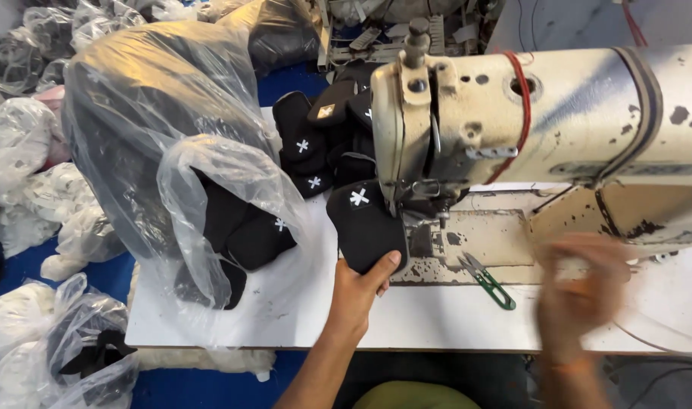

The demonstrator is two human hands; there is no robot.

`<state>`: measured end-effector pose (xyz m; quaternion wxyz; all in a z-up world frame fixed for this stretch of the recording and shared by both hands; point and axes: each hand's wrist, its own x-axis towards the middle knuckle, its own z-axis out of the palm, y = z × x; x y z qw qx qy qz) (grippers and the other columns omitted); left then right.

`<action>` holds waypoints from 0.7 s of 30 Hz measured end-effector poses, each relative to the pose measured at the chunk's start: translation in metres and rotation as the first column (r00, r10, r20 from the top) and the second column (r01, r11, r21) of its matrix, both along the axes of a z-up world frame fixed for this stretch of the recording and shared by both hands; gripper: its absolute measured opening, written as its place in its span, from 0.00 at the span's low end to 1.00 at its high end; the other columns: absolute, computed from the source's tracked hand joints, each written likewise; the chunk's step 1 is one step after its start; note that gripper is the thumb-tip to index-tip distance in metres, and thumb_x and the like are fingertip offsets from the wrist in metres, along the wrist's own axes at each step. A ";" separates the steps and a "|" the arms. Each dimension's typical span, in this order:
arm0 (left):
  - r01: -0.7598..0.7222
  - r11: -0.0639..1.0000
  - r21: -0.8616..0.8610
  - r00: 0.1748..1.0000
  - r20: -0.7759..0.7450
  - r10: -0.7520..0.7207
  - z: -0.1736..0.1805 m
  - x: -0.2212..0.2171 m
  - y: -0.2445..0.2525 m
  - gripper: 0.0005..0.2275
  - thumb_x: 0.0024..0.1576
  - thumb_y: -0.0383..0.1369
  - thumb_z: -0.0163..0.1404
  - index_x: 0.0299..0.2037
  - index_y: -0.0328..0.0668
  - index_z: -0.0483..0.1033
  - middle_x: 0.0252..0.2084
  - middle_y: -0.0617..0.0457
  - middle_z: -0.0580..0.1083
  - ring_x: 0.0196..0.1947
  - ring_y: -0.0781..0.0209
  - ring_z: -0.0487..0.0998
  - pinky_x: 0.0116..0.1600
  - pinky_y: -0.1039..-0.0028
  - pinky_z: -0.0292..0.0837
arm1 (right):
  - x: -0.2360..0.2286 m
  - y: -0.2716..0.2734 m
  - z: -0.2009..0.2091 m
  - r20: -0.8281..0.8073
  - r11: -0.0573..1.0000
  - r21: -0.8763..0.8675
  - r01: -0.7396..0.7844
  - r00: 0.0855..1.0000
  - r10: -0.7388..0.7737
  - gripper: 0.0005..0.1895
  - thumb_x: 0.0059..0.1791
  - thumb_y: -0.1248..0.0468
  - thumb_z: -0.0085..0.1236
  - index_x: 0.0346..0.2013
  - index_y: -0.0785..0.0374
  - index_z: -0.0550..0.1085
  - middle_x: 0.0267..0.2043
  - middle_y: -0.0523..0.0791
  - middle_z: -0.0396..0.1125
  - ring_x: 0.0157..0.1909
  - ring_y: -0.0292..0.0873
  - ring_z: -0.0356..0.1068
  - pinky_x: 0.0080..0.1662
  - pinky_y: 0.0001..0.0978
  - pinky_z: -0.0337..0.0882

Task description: The person operates a sewing machine to stitch black fabric masks with white cross symbols. They repeatedly pick up masks from a pile, guide them under the needle, and use scissors to cut the thread after sewing each one.

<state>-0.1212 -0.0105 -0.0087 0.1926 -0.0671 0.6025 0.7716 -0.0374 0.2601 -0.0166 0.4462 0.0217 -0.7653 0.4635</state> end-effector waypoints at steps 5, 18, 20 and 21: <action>0.034 0.998 0.050 0.998 -0.061 -0.031 0.006 -0.012 -0.001 0.09 0.54 0.32 0.63 0.28 0.39 0.76 0.21 0.60 0.71 0.20 0.72 0.69 0.25 0.78 0.64 | 0.041 0.123 -0.009 0.400 0.750 0.415 0.515 0.637 -0.659 0.13 0.65 0.65 0.41 0.50 0.72 0.72 0.37 0.50 0.65 0.34 0.44 0.62 0.39 0.29 0.62; 0.026 0.995 0.092 0.999 -0.030 -0.023 -0.011 -0.014 -0.004 0.09 0.52 0.34 0.64 0.27 0.40 0.78 0.21 0.59 0.72 0.20 0.71 0.70 0.25 0.79 0.63 | 0.040 0.104 0.010 0.114 0.566 0.719 0.403 0.735 -0.669 0.22 0.69 0.56 0.49 0.64 0.77 0.62 0.53 0.61 0.67 0.52 0.55 0.74 0.52 0.37 0.75; 0.011 0.999 0.041 0.999 -0.044 -0.009 -0.026 -0.018 -0.007 0.11 0.52 0.36 0.64 0.27 0.39 0.79 0.21 0.58 0.73 0.20 0.70 0.71 0.26 0.79 0.65 | 0.027 0.053 0.044 0.684 0.654 0.504 0.564 0.202 -0.701 0.24 0.67 0.50 0.41 0.54 0.70 0.74 0.34 0.63 0.71 0.32 0.60 0.71 0.33 0.48 0.66; -0.032 0.999 0.037 0.998 -0.055 0.034 -0.033 -0.016 -0.007 0.11 0.52 0.36 0.64 0.27 0.39 0.79 0.21 0.58 0.73 0.20 0.70 0.71 0.26 0.79 0.65 | 0.038 0.037 0.029 0.685 0.681 0.496 0.539 0.239 -0.688 0.24 0.67 0.50 0.41 0.54 0.70 0.74 0.34 0.63 0.71 0.32 0.60 0.71 0.33 0.48 0.66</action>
